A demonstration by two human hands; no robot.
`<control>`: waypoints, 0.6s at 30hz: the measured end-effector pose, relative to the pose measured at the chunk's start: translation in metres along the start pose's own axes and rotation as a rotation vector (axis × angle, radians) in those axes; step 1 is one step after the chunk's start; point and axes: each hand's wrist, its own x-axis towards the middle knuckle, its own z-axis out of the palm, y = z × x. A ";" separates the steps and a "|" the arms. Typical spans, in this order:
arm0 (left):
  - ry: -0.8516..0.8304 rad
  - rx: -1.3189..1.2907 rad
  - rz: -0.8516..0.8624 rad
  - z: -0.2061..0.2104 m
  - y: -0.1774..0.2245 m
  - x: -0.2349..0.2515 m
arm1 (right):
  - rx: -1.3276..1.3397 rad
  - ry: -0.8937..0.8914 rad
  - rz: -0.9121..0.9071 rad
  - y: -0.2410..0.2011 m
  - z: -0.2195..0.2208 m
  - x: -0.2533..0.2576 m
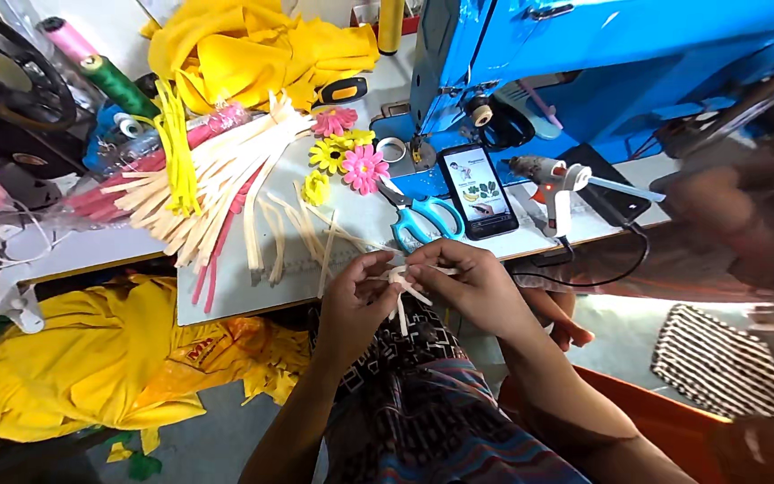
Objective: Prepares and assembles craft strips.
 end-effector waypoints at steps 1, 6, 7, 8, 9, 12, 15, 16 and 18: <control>-0.001 -0.007 -0.001 0.000 0.000 0.000 | -0.017 0.006 -0.004 0.000 0.000 0.000; 0.044 0.007 -0.013 0.000 0.002 -0.002 | -0.131 -0.018 -0.048 0.000 0.000 -0.002; 0.050 0.005 -0.004 0.000 0.002 -0.002 | -0.156 -0.022 -0.066 0.000 0.001 -0.003; 0.053 -0.003 0.005 0.001 0.002 -0.002 | -0.169 -0.028 -0.079 0.001 0.002 -0.003; 0.052 -0.015 0.014 0.001 0.002 -0.002 | -0.169 -0.035 -0.087 0.002 0.002 -0.003; 0.051 -0.061 0.014 0.000 0.003 -0.002 | -0.124 -0.070 -0.048 0.002 0.002 -0.002; 0.028 -0.089 0.007 -0.003 0.004 -0.002 | -0.020 -0.121 -0.003 0.000 -0.002 -0.001; 0.012 -0.110 0.008 -0.004 0.003 -0.002 | -0.006 -0.134 -0.001 -0.001 -0.004 0.000; -0.019 -0.151 0.009 -0.005 0.003 -0.001 | 0.013 -0.151 0.000 -0.001 -0.009 0.002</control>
